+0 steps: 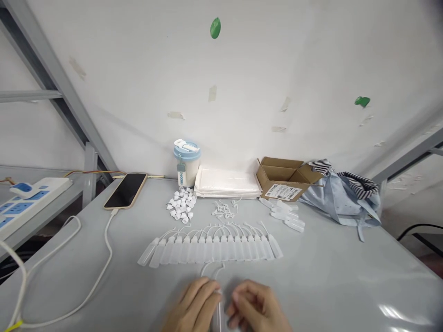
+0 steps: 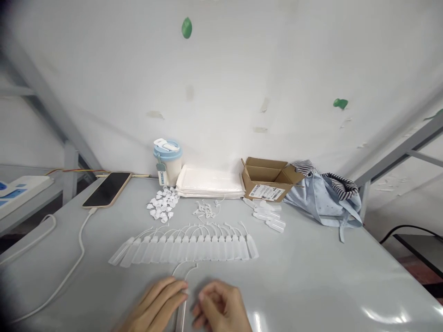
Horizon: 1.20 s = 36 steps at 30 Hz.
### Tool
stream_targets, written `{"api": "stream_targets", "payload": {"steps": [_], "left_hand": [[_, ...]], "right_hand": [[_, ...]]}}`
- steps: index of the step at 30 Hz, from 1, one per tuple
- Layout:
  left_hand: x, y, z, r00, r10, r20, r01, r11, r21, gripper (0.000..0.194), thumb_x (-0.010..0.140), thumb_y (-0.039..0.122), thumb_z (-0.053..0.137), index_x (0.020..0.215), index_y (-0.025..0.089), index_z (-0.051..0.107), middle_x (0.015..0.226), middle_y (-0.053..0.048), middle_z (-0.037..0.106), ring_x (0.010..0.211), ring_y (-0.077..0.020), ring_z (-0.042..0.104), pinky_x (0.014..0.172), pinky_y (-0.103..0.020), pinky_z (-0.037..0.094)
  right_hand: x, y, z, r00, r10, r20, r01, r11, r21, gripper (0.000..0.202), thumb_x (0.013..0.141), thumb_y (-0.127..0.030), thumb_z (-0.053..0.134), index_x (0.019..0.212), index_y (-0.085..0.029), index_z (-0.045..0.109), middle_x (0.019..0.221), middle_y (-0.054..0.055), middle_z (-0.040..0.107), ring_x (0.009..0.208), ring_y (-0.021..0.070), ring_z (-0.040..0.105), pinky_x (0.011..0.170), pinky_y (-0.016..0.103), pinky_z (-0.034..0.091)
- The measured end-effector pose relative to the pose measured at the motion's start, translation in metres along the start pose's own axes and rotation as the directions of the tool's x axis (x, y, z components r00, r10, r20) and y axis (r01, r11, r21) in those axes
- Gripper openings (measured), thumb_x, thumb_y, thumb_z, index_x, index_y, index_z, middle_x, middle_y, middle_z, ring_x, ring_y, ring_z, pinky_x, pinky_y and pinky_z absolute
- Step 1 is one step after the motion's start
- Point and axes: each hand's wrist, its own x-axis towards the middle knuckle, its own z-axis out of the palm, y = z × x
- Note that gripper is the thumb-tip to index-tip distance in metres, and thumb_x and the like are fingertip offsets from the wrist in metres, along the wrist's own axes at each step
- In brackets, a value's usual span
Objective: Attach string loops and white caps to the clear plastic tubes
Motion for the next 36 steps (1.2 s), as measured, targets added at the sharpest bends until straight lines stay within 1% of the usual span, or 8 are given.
{"api": "stream_targets", "payload": {"steps": [4,12,16,19,24,28,32,36], "left_hand": [[-0.004,-0.005,0.003,0.996,-0.052,0.070,0.051,0.999,0.014,0.027,0.087,0.037,0.057,0.103,0.017,0.061,0.104,-0.008,0.070,0.096,-0.0238,0.064,0.082,-0.031,0.055],[-0.003,-0.013,0.000,0.988,-0.059,0.144,0.049,0.996,0.068,0.034,0.083,0.044,0.060,0.106,0.019,0.060,0.108,-0.009,0.068,0.103,-0.0261,0.061,0.079,-0.029,0.055],[0.006,-0.013,-0.010,0.986,-0.088,0.144,0.089,0.996,0.000,0.035,0.081,0.044,0.063,0.106,0.019,0.059,0.110,-0.010,0.065,0.107,-0.0265,0.058,0.079,-0.029,0.055],[0.024,-0.019,-0.021,0.977,-0.177,0.117,0.187,0.978,-0.087,0.031,0.079,0.030,0.064,0.107,0.019,0.056,0.114,-0.010,0.061,0.110,-0.0268,0.053,0.083,-0.032,0.053],[0.071,-0.054,-0.029,0.951,-0.265,0.157,0.286,0.949,-0.131,0.016,0.090,0.019,0.045,0.101,0.018,0.057,0.105,-0.009,0.058,0.105,-0.0248,0.049,0.086,-0.039,0.048],[0.103,-0.085,-0.019,0.940,-0.272,0.207,0.300,0.947,-0.116,0.024,0.092,0.013,0.037,0.095,0.015,0.061,0.097,-0.009,0.060,0.098,-0.0240,0.050,0.084,-0.040,0.047],[0.117,-0.098,0.000,0.944,-0.224,0.242,0.263,0.954,-0.142,0.029,0.089,0.008,0.037,0.095,0.015,0.064,0.094,-0.008,0.064,0.096,-0.0229,0.052,0.080,-0.036,0.048],[0.117,-0.098,0.016,0.941,-0.184,0.283,0.235,0.959,-0.159,0.036,0.082,0.000,0.037,0.094,0.017,0.066,0.095,-0.007,0.065,0.095,-0.0225,0.053,0.078,-0.034,0.048]], "right_hand": [[-0.002,-0.026,-0.014,0.966,-0.161,-0.203,0.159,0.987,-0.028,0.042,0.074,-0.058,0.065,0.070,-0.016,0.060,0.061,0.004,0.066,0.050,0.0151,0.061,0.052,0.026,0.042],[-0.004,-0.062,-0.035,0.885,-0.330,-0.327,0.303,0.944,-0.134,0.032,0.078,-0.050,0.062,0.072,-0.019,0.063,0.059,0.001,0.063,0.048,0.0153,0.057,0.054,0.029,0.044],[0.014,-0.080,-0.062,0.799,-0.459,-0.389,0.361,0.883,-0.301,0.029,0.080,-0.047,0.061,0.074,-0.019,0.063,0.060,0.002,0.065,0.050,0.0149,0.057,0.053,0.028,0.045],[0.039,-0.096,-0.088,0.709,-0.572,-0.412,0.382,0.803,-0.458,0.030,0.080,-0.047,0.060,0.073,-0.018,0.063,0.059,0.003,0.065,0.051,0.0160,0.059,0.052,0.027,0.046],[0.082,-0.103,-0.130,0.554,-0.700,-0.450,0.276,0.665,-0.694,0.031,0.081,-0.045,0.052,0.079,-0.016,0.062,0.067,0.009,0.070,0.059,0.0213,0.066,0.054,0.030,0.049],[0.096,-0.091,-0.152,0.470,-0.754,-0.459,0.198,0.597,-0.778,0.029,0.078,-0.043,0.050,0.079,-0.017,0.062,0.072,0.012,0.072,0.065,0.0248,0.067,0.064,0.036,0.049],[0.097,-0.081,-0.166,0.450,-0.791,-0.414,0.131,0.517,-0.846,0.026,0.076,-0.040,0.047,0.077,-0.019,0.063,0.076,0.011,0.072,0.068,0.0247,0.065,0.064,0.035,0.047],[0.098,-0.080,-0.180,0.464,-0.806,-0.368,0.081,0.452,-0.888,0.024,0.076,-0.034,0.045,0.077,-0.020,0.064,0.079,0.010,0.072,0.072,0.0249,0.064,0.066,0.035,0.047]]}}
